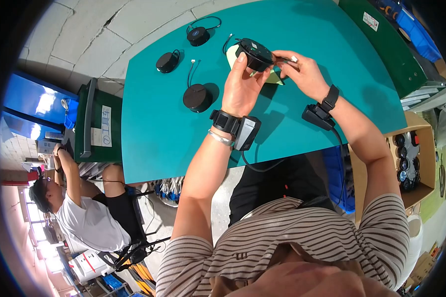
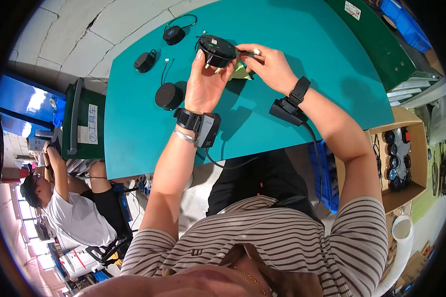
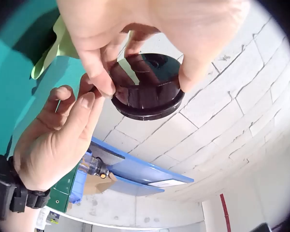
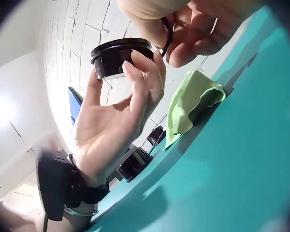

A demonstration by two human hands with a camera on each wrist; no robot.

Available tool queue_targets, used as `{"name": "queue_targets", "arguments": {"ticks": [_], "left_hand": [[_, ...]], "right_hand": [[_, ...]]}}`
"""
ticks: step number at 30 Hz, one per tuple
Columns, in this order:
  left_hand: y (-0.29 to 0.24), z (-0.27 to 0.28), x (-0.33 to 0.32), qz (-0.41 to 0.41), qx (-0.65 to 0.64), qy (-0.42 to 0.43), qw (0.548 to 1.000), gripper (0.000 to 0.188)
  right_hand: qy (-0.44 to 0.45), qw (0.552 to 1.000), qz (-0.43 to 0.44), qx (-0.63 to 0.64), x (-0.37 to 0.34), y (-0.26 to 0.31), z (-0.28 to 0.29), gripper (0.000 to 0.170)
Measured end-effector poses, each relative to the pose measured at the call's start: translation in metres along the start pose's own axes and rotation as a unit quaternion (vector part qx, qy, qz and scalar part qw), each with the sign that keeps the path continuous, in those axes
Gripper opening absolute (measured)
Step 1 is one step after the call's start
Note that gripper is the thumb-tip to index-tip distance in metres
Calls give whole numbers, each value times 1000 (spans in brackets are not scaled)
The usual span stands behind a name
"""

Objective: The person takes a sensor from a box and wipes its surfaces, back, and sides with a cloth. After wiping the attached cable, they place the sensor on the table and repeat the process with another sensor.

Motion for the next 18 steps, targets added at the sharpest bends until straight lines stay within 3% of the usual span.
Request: {"name": "queue_targets", "arguments": {"ticks": [14,18], "left_hand": [[-5,2,-3,12,17,-53,998,47],[-5,6,-1,12,20,-60,998,47]], "right_hand": [[-6,999,15,-31,-4,16,-1,20],[-10,996,53,-64,-4,24,0,18]]}}
Point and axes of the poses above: each hand's wrist, its own x-axis towards the middle knuckle, its own z-axis out of the back of the hand, y = z × x, the point moved 6 cm from there along x, towards the middle knuckle, and after that the axes turned 2 degrees about -z, right-handed, at the moved point
